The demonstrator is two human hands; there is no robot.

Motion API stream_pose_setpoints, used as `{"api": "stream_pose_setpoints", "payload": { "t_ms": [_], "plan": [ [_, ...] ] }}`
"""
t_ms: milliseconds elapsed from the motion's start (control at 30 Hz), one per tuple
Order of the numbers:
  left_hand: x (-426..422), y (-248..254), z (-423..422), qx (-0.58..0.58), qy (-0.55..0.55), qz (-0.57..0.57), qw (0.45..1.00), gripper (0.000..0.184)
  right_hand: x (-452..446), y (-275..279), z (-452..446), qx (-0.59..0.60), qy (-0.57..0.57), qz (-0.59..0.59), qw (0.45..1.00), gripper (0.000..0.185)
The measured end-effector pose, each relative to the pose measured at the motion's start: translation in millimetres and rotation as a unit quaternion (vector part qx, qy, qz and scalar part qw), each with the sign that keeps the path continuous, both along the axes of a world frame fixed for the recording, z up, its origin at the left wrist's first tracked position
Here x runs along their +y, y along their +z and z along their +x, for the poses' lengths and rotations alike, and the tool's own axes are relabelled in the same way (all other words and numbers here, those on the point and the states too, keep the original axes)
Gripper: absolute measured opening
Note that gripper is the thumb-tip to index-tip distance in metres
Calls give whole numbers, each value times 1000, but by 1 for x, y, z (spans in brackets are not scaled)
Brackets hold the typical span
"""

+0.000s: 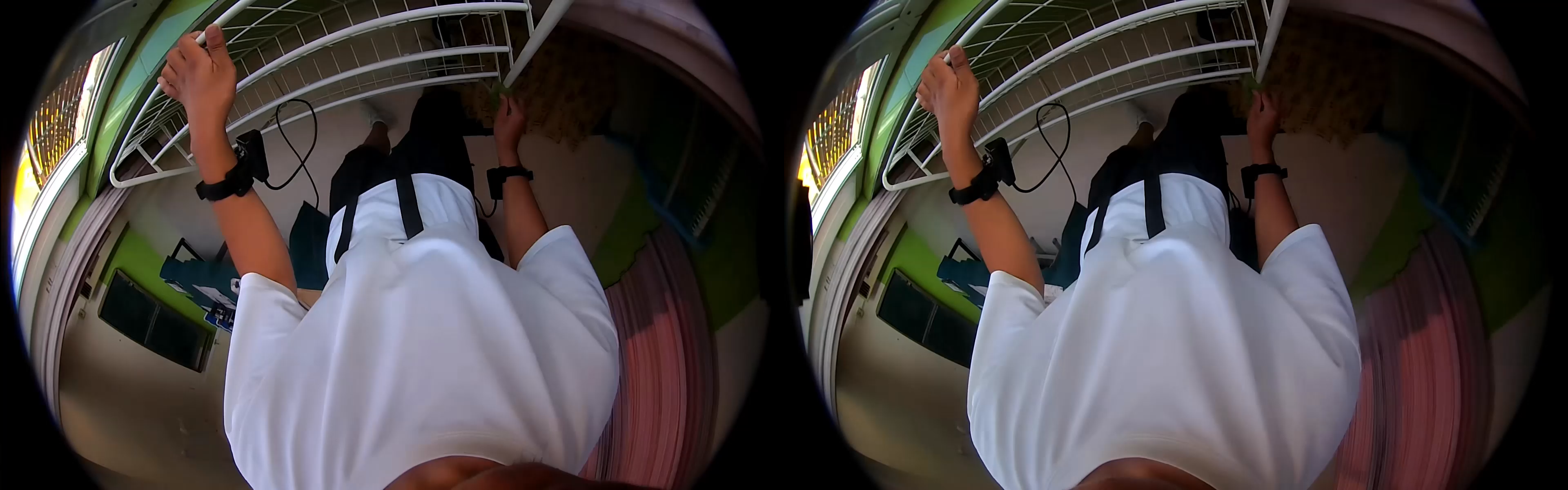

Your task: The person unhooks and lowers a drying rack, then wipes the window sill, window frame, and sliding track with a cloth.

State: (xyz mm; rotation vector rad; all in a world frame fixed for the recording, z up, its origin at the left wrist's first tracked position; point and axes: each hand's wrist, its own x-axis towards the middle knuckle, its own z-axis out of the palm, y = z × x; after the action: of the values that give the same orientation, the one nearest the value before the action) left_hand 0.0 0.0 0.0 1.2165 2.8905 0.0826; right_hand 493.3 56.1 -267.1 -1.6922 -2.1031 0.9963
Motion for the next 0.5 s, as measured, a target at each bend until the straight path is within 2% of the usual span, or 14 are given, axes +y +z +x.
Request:
{"api": "stream_pose_setpoints", "payload": {
  "t_ms": [67, 100, 167, 200, 267, 300, 333, 367, 400, 433, 467, 500],
  "plan": [
    [-4, 24, 12, -7, -4, -31, 999, 75, -24, 9, 2, 43, -46, -59, 996, 22],
    [13, -44, 24, -76, -8, 19, 997, 75, 13, 15, 41, -24, -49, -6, 999, 22],
    [9, -32, 17, -41, -45, 98, 993, 78, 7, 14, 16, -72, -40, -74, 994, 20],
    [3, -14, 10, 16, -54, 83, 995, 59, -21, -8, 9, -52, -31, -85, 995, 20],
    [-3, -11, 22, -5, -48, 122, 991, 58, -52, -57, 34, -137, -12, -139, 981, 22],
    [-5, -10, 29, -33, -51, 153, 986, 70, -52, -43, 30, -138, -6, -134, 981, 22],
    [-13, -6, 35, -56, -93, 214, 971, 61, -55, -19, 17, -138, -58, -139, 979, 21],
    [-21, -6, 42, -52, -91, 215, 971, 61, -58, 2, 7, -141, -110, -149, 973, 22],
    [-29, -10, 51, -77, -119, 286, 947, 49, -50, 15, -5, -138, -106, -144, 974, 22],
    [-42, -21, 56, -105, -146, 360, 915, 39, -39, 29, -15, -89, -97, -80, 988, 23],
    [-61, -30, 56, -102, -142, 366, 914, 39, -32, 44, -28, -38, -86, -21, 995, 25],
    [-80, -41, 58, -134, -159, 293, 933, 39, -19, 66, -42, -37, -81, -11, 996, 25]
  ]
}}
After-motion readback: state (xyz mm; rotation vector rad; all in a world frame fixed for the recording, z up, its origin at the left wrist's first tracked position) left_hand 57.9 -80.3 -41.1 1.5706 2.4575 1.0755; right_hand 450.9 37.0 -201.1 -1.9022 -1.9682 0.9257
